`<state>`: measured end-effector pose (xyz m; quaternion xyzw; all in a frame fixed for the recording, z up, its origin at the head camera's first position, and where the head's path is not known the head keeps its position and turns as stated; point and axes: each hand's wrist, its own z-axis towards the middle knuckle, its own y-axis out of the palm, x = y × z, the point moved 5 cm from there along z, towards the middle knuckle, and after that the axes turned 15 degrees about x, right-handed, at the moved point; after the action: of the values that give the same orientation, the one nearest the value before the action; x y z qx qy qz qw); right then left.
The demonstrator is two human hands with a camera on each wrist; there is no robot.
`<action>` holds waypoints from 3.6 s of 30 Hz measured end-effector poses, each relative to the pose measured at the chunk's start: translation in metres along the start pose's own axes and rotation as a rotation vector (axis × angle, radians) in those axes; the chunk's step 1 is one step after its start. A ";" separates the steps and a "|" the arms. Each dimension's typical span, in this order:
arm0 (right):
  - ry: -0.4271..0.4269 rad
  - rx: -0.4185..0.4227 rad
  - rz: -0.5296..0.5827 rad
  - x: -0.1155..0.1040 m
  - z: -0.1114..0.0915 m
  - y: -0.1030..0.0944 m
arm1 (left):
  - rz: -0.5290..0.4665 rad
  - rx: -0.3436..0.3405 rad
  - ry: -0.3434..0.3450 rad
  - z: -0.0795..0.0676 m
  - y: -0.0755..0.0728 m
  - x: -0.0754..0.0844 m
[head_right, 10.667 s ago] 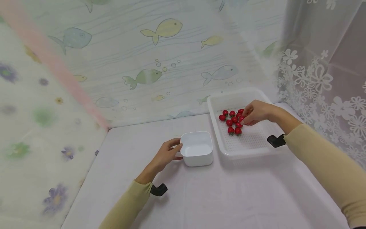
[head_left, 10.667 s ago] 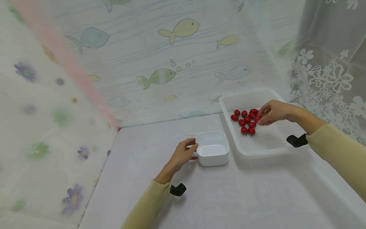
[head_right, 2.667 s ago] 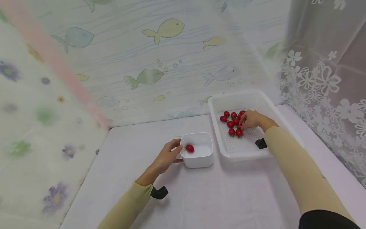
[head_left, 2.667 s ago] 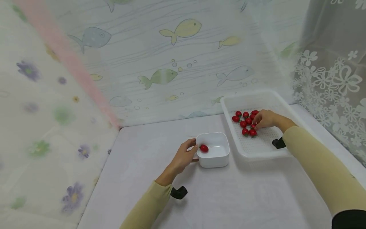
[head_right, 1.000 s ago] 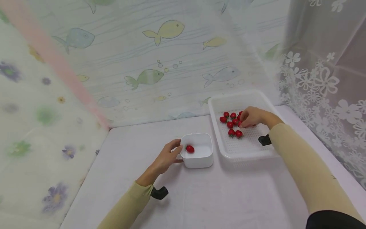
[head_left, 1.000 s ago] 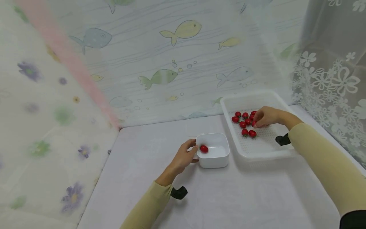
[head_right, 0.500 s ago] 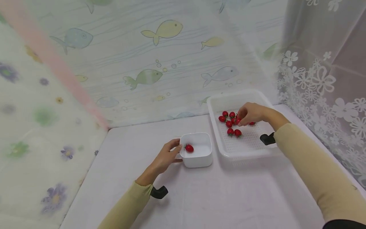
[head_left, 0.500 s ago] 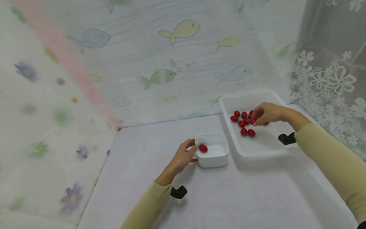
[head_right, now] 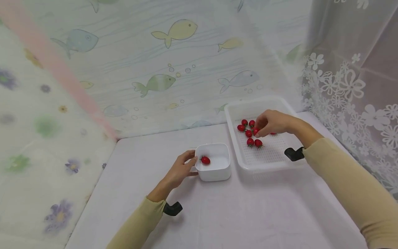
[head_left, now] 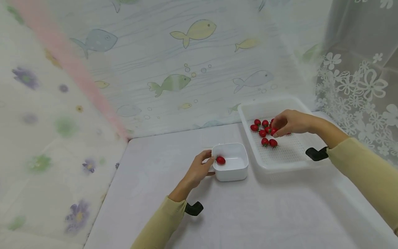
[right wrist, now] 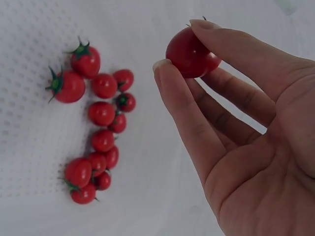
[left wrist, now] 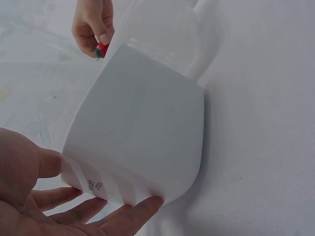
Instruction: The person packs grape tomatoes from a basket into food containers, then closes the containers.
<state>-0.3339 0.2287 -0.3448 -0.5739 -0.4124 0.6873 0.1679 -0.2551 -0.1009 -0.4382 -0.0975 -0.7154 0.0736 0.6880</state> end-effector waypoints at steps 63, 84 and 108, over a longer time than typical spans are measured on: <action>-0.066 0.181 0.221 -0.102 -0.020 0.110 | -0.001 -0.007 -0.027 -0.014 -0.001 0.026; -0.061 0.273 -0.025 -0.098 0.013 0.162 | -0.033 -0.032 -0.035 -0.015 -0.001 0.027; -0.065 0.325 -0.371 -0.097 0.034 0.181 | -0.027 -0.027 -0.019 -0.013 0.000 0.024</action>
<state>-0.2941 0.0384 -0.4191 -0.4314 -0.4001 0.7199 0.3681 -0.2425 -0.0955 -0.4143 -0.0966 -0.7241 0.0557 0.6806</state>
